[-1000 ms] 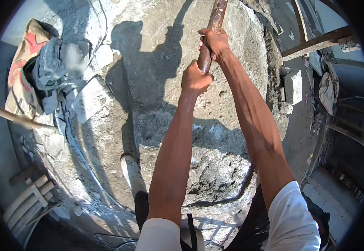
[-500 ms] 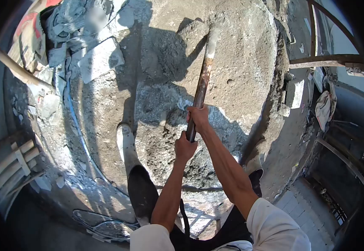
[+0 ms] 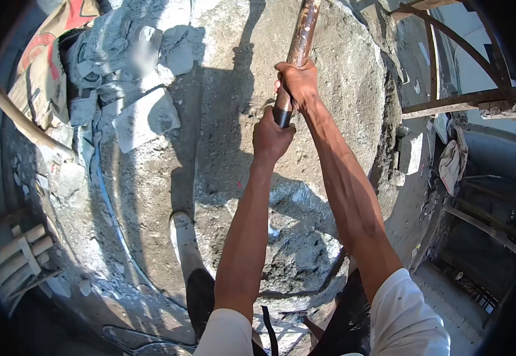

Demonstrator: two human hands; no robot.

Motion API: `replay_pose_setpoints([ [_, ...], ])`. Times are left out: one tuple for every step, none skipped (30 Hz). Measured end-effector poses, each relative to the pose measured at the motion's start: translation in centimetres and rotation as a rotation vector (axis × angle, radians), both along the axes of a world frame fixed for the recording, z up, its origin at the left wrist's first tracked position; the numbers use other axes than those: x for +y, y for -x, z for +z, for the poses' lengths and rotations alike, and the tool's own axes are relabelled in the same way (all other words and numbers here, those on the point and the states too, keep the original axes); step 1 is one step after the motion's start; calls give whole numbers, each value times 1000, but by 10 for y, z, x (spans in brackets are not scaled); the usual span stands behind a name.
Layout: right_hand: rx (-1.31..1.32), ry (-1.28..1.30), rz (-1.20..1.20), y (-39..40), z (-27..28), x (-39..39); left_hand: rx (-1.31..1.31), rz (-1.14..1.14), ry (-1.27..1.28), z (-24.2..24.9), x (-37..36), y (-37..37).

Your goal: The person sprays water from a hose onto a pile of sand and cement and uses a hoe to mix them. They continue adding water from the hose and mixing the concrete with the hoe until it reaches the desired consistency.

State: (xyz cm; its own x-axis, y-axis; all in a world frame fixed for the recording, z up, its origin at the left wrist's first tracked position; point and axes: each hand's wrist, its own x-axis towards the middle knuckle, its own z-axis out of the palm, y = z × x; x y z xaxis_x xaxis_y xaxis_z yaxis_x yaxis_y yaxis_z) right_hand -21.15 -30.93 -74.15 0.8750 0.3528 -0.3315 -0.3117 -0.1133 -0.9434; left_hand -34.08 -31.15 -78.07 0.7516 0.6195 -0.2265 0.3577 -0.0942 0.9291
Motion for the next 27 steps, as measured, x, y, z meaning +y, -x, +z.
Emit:
replay_pose_setpoints([
  [14,43,13,-10,-5,16,10,-11,94,-10,15,-12],
  [30,80,27,-14,-13,29,21,-22,181,-18,26,-14],
  [172,182,124,0,-56,36,139,44,461,-14,28,9],
  [209,198,166,21,-84,28,179,88,528,-25,17,30],
  [225,374,180,48,-107,18,265,100,545,-53,2,55],
  [208,375,109,80,-114,8,287,112,481,-83,-13,87],
  [190,431,150,103,-124,-3,308,116,421,-99,-27,113],
  [157,435,80,130,-130,-14,353,106,464,-92,-35,133],
  [188,436,72,152,-125,-27,406,104,513,-80,-46,155],
  [241,424,75,171,-121,-41,433,147,524,-67,-61,172],
  [284,399,76,189,-113,-52,451,190,522,-52,-72,188],
  [343,352,73,205,-106,-62,421,160,327,-54,-86,208],
  [400,305,67,221,-101,-74,390,124,134,-58,-100,229],
  [434,260,48,237,-98,-86,386,125,124,-44,-108,239],
  [468,214,23,249,-94,-94,433,115,131,-31,-114,247],
  [476,214,16,260,-84,-102,492,100,149,-19,-123,260],
  [540,196,30,272,-75,-114,504,81,159,-8,-134,275],
  [587,181,21,276,-64,-128,492,80,140,-3,-143,282],
  [551,146,4,277,-54,-139,460,70,127,-1,-153,281],
  [504,119,-8,274,-45,-149,447,75,190,1,-163,277],
  [495,112,-41,262,-29,-155,384,44,155,1,-170,268],
  [438,130,-30,241,-14,-158,312,31,107,4,-170,248],
  [362,110,-48,215,-8,-160,238,42,133,6,-169,223],
  [301,87,-66,189,-1,-162,201,-17,130,11,-163,190],
  [236,84,-69,155,8,-162,180,-41,67,8,-161,154],
  [171,71,-72,112,18,-159,92,-52,144,11,-154,111],
  [129,62,-82,68,27,-155,100,-58,251,11,-151,66],
])
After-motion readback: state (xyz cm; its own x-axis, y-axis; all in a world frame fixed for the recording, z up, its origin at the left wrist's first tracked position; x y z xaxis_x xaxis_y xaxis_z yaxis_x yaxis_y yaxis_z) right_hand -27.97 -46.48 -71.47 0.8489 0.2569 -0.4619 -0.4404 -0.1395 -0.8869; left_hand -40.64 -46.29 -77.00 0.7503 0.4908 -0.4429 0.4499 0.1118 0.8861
